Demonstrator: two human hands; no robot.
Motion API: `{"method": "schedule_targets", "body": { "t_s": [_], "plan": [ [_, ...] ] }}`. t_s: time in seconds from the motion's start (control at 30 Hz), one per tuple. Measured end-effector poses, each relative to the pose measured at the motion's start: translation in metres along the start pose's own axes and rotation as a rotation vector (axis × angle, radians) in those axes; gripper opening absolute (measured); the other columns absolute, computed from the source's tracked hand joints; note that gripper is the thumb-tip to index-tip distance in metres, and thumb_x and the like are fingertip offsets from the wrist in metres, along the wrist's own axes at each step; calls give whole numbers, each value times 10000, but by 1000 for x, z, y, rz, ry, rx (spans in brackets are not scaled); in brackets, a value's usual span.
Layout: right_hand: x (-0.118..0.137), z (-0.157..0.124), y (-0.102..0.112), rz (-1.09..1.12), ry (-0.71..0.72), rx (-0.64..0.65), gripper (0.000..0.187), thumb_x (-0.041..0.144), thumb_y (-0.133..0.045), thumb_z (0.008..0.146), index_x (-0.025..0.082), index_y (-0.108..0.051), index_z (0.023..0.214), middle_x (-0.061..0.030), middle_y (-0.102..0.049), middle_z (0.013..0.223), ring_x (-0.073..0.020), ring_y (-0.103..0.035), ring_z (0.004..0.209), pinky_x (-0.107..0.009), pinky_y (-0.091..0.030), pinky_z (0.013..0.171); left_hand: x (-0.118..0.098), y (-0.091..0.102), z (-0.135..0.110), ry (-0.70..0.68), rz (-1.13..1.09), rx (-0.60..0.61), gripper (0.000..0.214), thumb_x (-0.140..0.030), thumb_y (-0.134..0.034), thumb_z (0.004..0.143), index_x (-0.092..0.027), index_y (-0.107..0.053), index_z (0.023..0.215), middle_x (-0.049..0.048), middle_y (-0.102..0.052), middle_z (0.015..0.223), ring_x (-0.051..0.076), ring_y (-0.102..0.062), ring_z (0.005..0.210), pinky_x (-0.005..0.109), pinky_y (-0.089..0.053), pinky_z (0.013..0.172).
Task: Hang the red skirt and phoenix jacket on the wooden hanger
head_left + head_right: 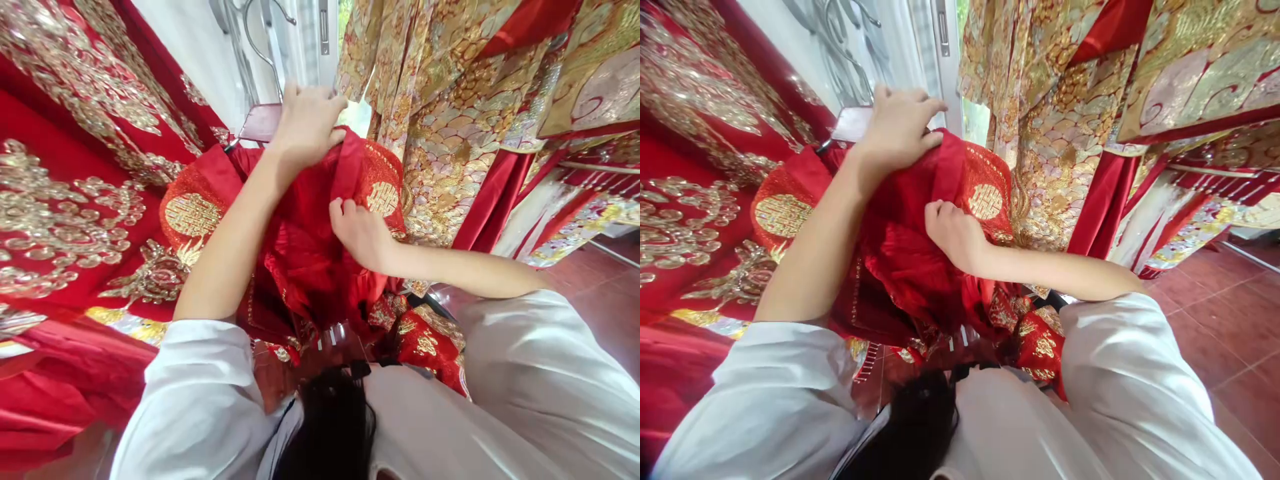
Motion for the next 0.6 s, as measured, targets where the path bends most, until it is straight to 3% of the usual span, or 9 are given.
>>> {"method": "schedule_targets", "body": {
  "t_s": [0.07, 0.17, 0.23, 0.33, 0.4, 0.47, 0.6],
  "plan": [
    [1, 3, -27, -53, 11, 63, 492, 19, -168, 898, 30, -409, 1328, -235, -588, 1033, -234, -634, 869, -253, -435, 589, 9, 11, -22, -80, -131, -86, 423, -193, -536, 874, -187, -514, 1296, 98, -513, 1288, 270, -446, 1222, 484, -294, 1024],
    [-21, 11, -29, -13, -10, 105, 408, 267, -288, 964, 71, -449, 1284, -190, -622, 925, -266, -630, 809, -298, -437, 605, 28, 29, -71, 115, -87, -240, 405, -285, -540, 865, -210, -539, 1263, 87, -509, 1282, 289, -436, 1216, 470, -311, 1038],
    [-43, 19, -11, 64, -52, -6, 426, 404, -311, 958, 100, -520, 1172, -156, -625, 865, -266, -615, 787, -329, -437, 645, 44, 34, -105, 317, 31, -236, 430, -332, -545, 850, -206, -535, 1260, 115, -522, 1260, 341, -443, 1196, 522, -324, 1015],
    [-76, 43, 11, 205, -71, -292, 366, 396, -352, 937, 122, -550, 1078, -142, -610, 918, -247, -575, 872, -340, -426, 726, 71, 28, -140, 497, 76, -131, 414, -399, -449, 886, -130, -571, 1175, 151, -612, 1082, 347, -556, 1026, 519, -418, 896],
    [-90, 70, 13, 336, 48, -358, 283, 389, -464, 889, 144, -572, 979, -99, -601, 854, -220, -547, 862, -315, -417, 740, 88, 22, -148, 465, 5, -105, 426, -445, -393, 899, -125, -596, 1094, 121, -645, 939, 282, -594, 878, 440, -462, 830],
    [-96, 99, 7, 480, 192, -306, 224, 383, -548, 848, 164, -562, 802, -36, -550, 704, -168, -514, 748, -273, -402, 701, 102, 18, -147, 362, -111, -110, 468, -504, -359, 894, -131, -596, 1049, 92, -640, 884, 220, -578, 800, 377, -466, 810],
    [-94, 131, -4, 670, 293, -197, 396, 345, -547, 869, 173, -386, 551, 33, -335, 521, -75, -346, 550, -217, -322, 593, 116, 25, -137, 198, -348, -35, 543, -614, -323, 865, -131, -569, 837, 36, -554, 749, 134, -477, 673, 307, -462, 746]
  ]
}}
Point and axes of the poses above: each hand's wrist, its own z-axis towards the middle knuckle, its own y-axis out of the back of the hand, x = y × z, the point moved 1 cm from there along z, towards the middle knuckle
